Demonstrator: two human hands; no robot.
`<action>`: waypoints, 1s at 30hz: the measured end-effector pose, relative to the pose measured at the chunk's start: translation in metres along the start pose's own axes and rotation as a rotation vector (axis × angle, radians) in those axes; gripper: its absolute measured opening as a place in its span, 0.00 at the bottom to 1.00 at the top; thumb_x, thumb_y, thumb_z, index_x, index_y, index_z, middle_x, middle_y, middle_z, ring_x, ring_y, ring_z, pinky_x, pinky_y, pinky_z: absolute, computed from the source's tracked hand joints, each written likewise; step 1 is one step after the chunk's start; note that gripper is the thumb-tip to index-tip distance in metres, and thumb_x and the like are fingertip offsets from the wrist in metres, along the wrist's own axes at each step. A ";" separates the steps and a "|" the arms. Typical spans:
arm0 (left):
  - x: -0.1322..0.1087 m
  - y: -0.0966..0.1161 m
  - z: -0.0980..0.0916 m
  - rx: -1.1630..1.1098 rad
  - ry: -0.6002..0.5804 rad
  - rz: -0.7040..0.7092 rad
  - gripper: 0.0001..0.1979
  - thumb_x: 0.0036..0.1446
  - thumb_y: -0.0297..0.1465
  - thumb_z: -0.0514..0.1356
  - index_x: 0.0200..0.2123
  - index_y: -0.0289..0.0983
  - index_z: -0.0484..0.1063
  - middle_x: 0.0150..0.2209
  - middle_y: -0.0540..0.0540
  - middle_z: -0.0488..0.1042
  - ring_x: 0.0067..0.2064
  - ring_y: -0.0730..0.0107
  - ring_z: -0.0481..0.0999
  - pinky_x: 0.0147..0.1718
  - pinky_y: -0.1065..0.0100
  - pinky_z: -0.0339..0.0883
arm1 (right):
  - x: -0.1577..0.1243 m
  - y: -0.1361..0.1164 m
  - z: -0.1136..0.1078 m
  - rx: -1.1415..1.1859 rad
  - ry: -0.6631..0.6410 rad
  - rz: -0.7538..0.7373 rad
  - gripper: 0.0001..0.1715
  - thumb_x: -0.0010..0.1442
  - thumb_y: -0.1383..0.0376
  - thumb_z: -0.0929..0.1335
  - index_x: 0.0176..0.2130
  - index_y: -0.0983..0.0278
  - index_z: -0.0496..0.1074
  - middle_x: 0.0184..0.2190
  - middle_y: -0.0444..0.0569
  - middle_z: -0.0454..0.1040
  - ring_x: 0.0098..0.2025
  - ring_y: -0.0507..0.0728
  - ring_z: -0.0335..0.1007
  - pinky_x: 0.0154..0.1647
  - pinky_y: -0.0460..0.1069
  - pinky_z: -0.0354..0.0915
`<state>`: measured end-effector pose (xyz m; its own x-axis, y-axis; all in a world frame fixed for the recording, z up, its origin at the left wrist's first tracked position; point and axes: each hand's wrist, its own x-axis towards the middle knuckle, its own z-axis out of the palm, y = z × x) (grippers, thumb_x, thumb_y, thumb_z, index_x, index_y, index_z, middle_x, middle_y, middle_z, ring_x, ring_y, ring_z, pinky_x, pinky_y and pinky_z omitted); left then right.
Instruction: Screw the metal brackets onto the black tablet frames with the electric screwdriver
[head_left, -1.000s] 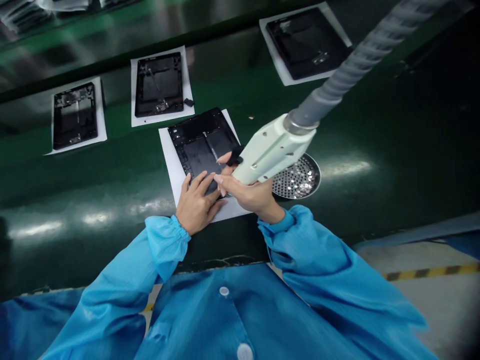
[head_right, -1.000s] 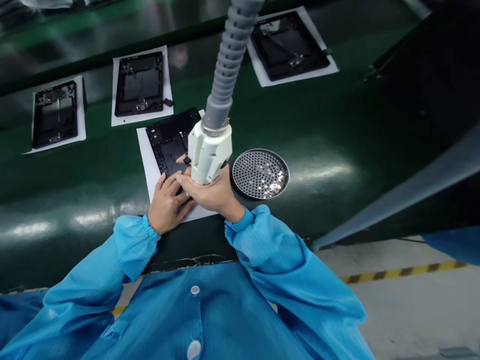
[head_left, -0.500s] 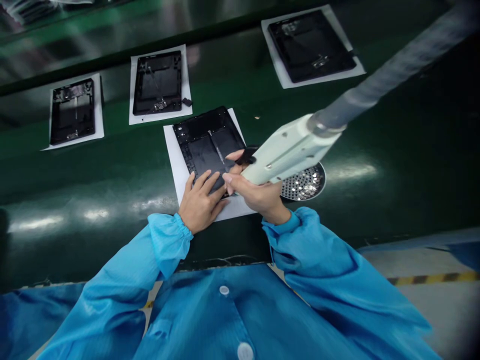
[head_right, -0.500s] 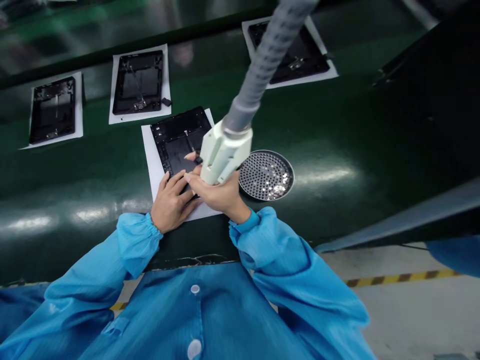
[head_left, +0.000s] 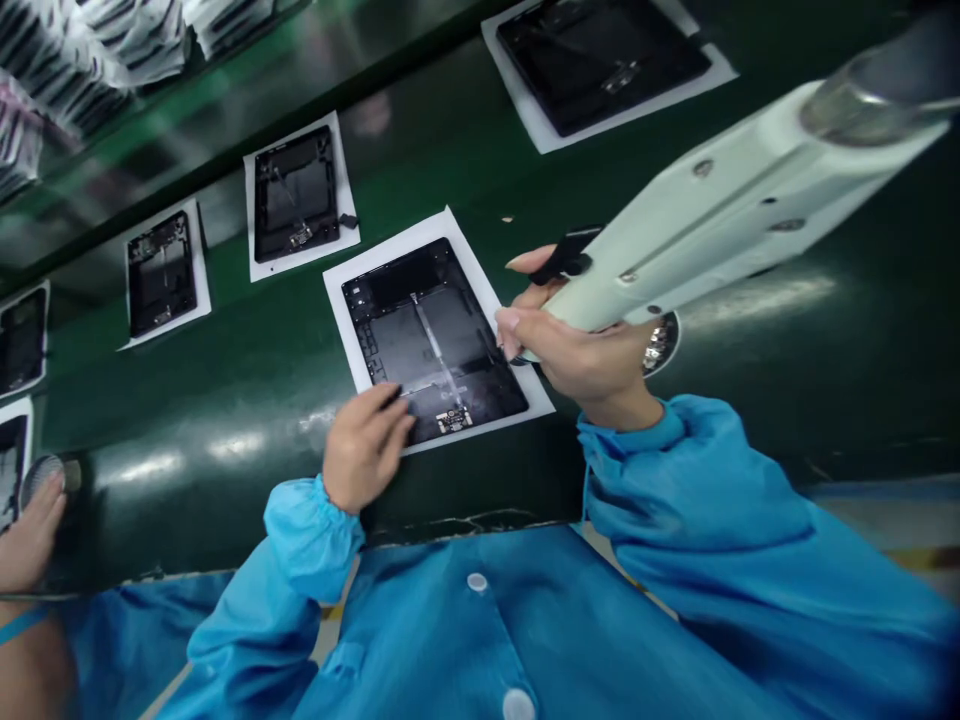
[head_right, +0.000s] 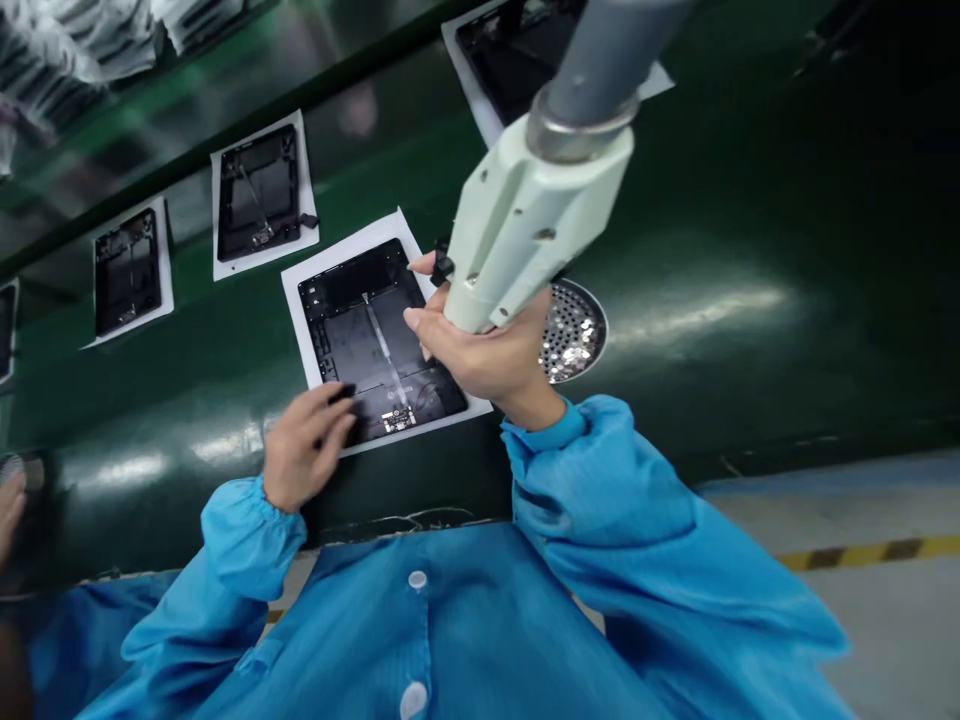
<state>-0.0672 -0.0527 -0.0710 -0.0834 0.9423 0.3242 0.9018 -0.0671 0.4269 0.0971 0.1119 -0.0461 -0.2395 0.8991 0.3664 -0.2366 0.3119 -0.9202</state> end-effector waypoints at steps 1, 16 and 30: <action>0.003 -0.005 -0.006 -0.003 0.058 -0.151 0.13 0.63 0.36 0.56 0.40 0.36 0.77 0.43 0.40 0.80 0.45 0.64 0.79 0.45 0.63 0.72 | 0.000 -0.001 0.000 -0.013 -0.007 -0.002 0.13 0.48 0.68 0.74 0.35 0.59 0.70 0.15 0.37 0.67 0.16 0.51 0.63 0.23 0.50 0.69; 0.031 -0.039 -0.020 -0.514 0.034 -0.618 0.15 0.44 0.38 0.64 0.17 0.36 0.64 0.23 0.50 0.71 0.23 0.77 0.68 0.22 0.75 0.60 | -0.006 -0.002 -0.003 -0.094 -0.031 -0.004 0.09 0.51 0.67 0.72 0.36 0.62 0.73 0.22 0.43 0.72 0.24 0.54 0.71 0.29 0.49 0.71; 0.227 -0.108 -0.021 -0.341 0.573 -0.413 0.13 0.48 0.31 0.60 0.38 0.37 0.62 0.24 0.54 0.70 0.25 0.76 0.73 0.27 0.74 0.66 | 0.006 0.000 0.009 -0.049 -0.129 -0.042 0.08 0.49 0.66 0.67 0.23 0.63 0.61 0.18 0.41 0.64 0.20 0.48 0.58 0.20 0.44 0.57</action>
<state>-0.1923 0.1614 -0.0259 -0.6730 0.6028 0.4286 0.5779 0.0669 0.8134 0.0869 0.1142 -0.0432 -0.3500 0.8390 0.4166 -0.2033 0.3662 -0.9081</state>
